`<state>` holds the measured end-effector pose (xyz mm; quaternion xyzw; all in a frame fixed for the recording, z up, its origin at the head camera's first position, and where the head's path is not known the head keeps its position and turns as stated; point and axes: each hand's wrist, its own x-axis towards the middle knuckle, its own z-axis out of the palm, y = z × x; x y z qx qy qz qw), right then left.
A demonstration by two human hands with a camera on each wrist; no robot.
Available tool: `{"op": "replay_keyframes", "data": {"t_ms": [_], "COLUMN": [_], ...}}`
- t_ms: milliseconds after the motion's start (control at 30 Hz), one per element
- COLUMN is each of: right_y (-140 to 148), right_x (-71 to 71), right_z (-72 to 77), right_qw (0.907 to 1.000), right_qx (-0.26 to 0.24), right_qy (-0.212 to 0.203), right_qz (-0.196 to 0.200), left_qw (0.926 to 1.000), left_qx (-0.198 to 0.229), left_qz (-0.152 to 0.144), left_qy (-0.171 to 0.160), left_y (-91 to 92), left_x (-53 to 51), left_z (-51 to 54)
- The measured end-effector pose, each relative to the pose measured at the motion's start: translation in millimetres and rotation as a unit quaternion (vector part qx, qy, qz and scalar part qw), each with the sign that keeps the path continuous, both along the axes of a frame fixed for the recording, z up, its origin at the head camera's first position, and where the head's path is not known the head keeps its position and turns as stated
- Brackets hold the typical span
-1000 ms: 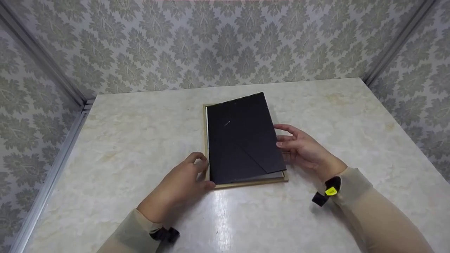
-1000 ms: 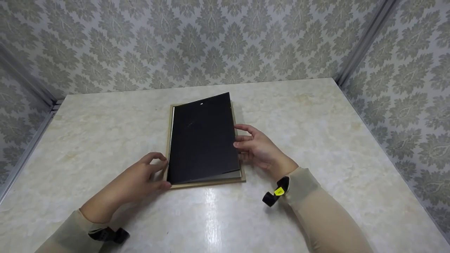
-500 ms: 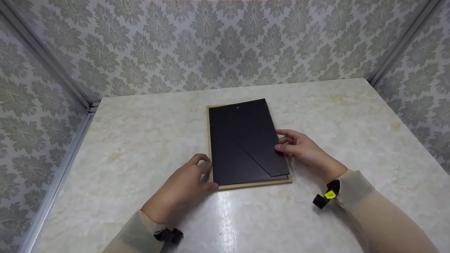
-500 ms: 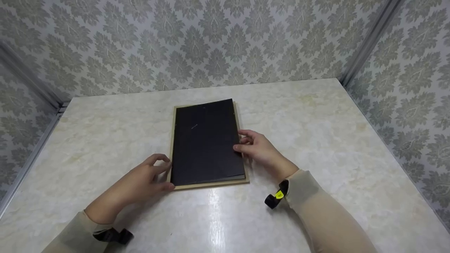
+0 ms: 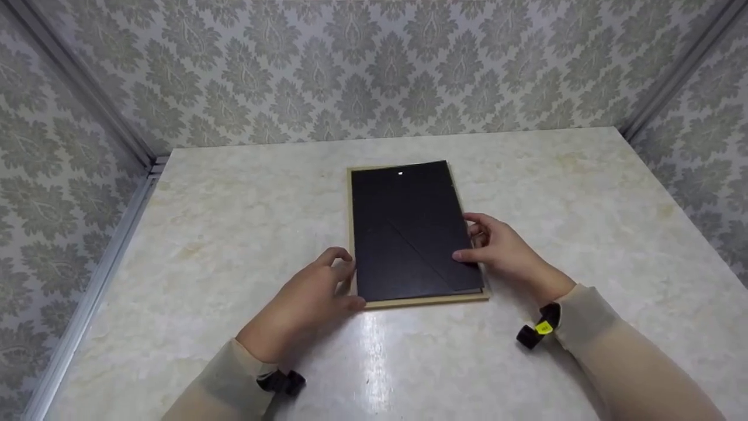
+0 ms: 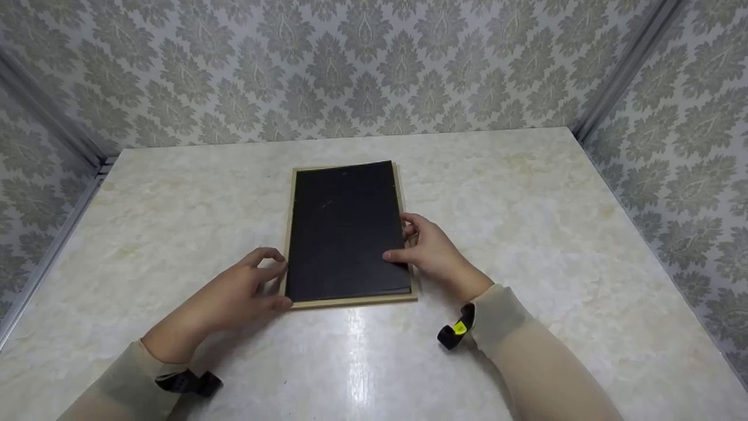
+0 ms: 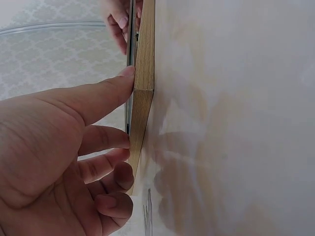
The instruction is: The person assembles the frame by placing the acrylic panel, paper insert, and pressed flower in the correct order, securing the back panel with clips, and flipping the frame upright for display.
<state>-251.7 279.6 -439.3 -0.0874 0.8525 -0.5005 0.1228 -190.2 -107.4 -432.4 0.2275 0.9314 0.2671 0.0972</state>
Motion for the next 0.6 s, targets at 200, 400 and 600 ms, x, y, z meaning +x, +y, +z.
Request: {"op": "replay_keyframes", "data": {"t_ms": [200,400,600], "right_y": [-4.0,-5.1,-7.8], "right_x": [2.3,3.6,6.0], "right_z": [-1.9,-5.2,-6.2], "right_qw": [0.9998,0.9989,0.9967], "right_qx": [0.006,0.036,0.075], "right_qy": [0.014,0.021,0.023], "right_qz": [-0.014,-0.021,-0.019], "left_qw": [1.0000,0.9999,0.9999], "left_qx": [-0.003,-0.013,-0.010], "left_qz": [0.001,-0.002,-0.003], "left_qy": [0.000,-0.002,-0.007], "left_y": [-1.4,-0.2,0.0], "left_x": [-1.3,-0.7,1.6], "left_z": [1.1,1.8,0.6]}}
